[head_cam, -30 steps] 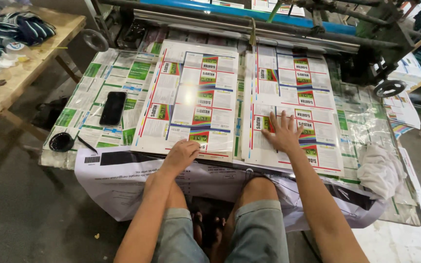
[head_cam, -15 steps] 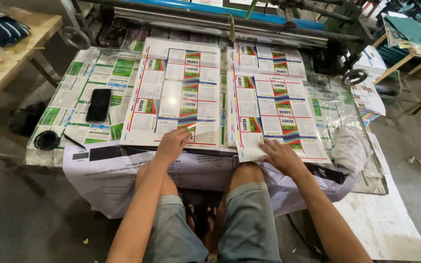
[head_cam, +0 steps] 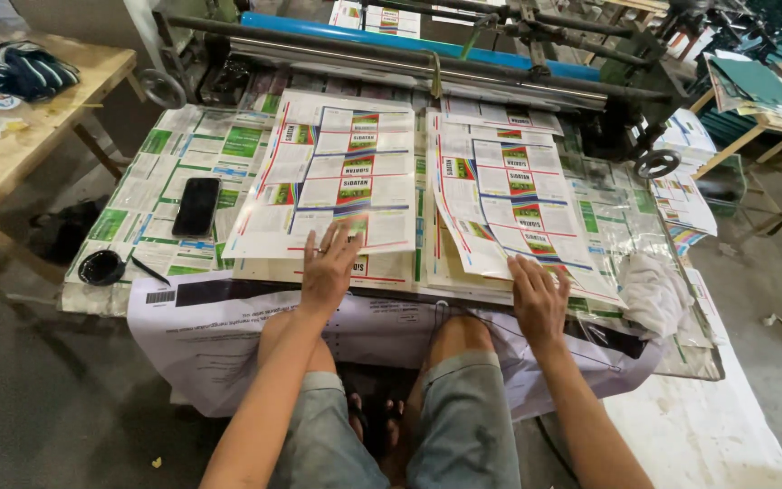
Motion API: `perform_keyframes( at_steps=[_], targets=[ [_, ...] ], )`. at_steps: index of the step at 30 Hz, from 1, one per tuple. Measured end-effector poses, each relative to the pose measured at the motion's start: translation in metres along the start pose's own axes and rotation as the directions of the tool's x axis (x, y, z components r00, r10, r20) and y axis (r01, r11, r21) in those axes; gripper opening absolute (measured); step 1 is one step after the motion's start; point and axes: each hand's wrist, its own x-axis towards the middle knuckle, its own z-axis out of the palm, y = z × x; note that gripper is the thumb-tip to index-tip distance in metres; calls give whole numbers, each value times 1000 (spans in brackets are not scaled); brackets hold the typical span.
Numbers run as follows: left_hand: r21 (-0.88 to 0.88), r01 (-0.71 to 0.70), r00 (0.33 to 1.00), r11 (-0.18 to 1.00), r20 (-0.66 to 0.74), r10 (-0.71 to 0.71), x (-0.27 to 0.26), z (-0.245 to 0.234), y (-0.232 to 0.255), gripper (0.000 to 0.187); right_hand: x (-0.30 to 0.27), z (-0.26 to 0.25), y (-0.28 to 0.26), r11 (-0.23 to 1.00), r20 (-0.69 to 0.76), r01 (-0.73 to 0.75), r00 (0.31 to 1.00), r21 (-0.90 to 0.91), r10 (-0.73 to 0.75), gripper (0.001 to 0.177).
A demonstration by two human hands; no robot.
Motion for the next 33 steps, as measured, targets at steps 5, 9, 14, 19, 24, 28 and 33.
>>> perform_keyframes(
  at_steps=[5,9,14,19,24,28,33],
  targets=[
    [35,101,869,994,484,-105,-25,57,-25,53,-30,72,-8,991,-93,-90,991,98,99,43],
    [-65,152,864,986,494,-100,-20,64,-33,40,-35,74,-6,973,-17,-159,986,165,164,41],
    [-113,158,854,981,514,-78,-3,87,-55,40,-34,78,-5,971,-24,-168,984,171,174,41],
    [-90,146,851,985,519,-79,26,110,-71,40,-34,81,-4,975,-6,-167,985,144,170,45],
    [-86,151,866,985,493,-90,49,137,-85,40,-34,81,-2,960,17,-205,979,192,205,43],
    [-91,158,865,983,492,-93,64,154,-95,39,-30,77,-4,950,39,-229,973,213,226,39],
    [-90,165,858,982,504,-98,80,170,-104,41,-25,66,-8,952,40,-217,976,215,213,37]
  ],
)
